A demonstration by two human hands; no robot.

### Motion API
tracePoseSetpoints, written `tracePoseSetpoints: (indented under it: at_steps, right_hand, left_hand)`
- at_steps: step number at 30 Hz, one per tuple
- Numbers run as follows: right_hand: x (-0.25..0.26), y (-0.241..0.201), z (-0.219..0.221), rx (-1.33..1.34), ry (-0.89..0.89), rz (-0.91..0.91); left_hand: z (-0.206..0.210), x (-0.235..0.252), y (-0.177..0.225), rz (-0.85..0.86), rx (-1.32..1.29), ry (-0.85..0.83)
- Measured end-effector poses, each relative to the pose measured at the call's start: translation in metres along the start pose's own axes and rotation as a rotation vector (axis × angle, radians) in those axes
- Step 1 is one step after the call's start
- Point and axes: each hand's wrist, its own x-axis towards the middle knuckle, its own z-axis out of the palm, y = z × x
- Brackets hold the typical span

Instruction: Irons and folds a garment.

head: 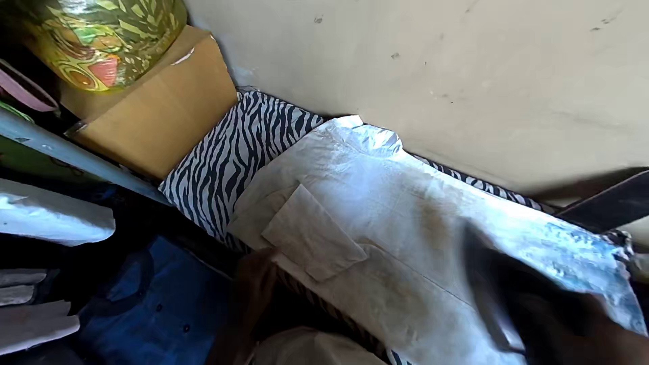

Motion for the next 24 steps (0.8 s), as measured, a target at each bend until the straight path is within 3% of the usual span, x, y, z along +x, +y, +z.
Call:
tracePoseSetpoints:
  at_steps: [3, 6, 9, 12, 15, 18, 21, 24]
  right_hand:
    - [-0.014, -0.158, 0.044, -0.010, -0.225, -0.346]
    - [-0.006, -0.272, 0.084, -0.097, -0.341, -0.574]
    - [0.021, -0.348, 0.085, -0.103, -0.347, -0.632]
    - [0.045, -0.387, 0.080, -0.129, -0.309, -0.594]
    - [0.057, -0.392, 0.075, -0.120, -0.329, -0.605]
    - [0.070, -0.361, 0.065, -0.099, -0.348, -0.565]
    - [0.102, -0.282, 0.048, -0.036, -0.302, -0.319]
    - [0.134, -0.160, 0.041, 0.038, -0.119, -0.010]
  left_hand:
    - [-0.032, 0.007, -0.010, -0.029, 0.067, 0.152]
    - [-0.055, -0.010, -0.021, -0.048, 0.149, 0.208]
    - [-0.066, -0.040, -0.027, -0.176, 0.163, 0.248]
    - [-0.070, -0.047, -0.028, -0.209, 0.135, 0.266]
    - [-0.069, -0.019, -0.021, -0.107, 0.067, 0.262]
    - [-0.062, 0.015, -0.010, 0.009, 0.069, 0.213]
    - [-0.051, 0.029, -0.009, -0.023, 0.022, 0.032]
    - [-0.037, 0.034, -0.025, -0.194, 0.026, -0.141]
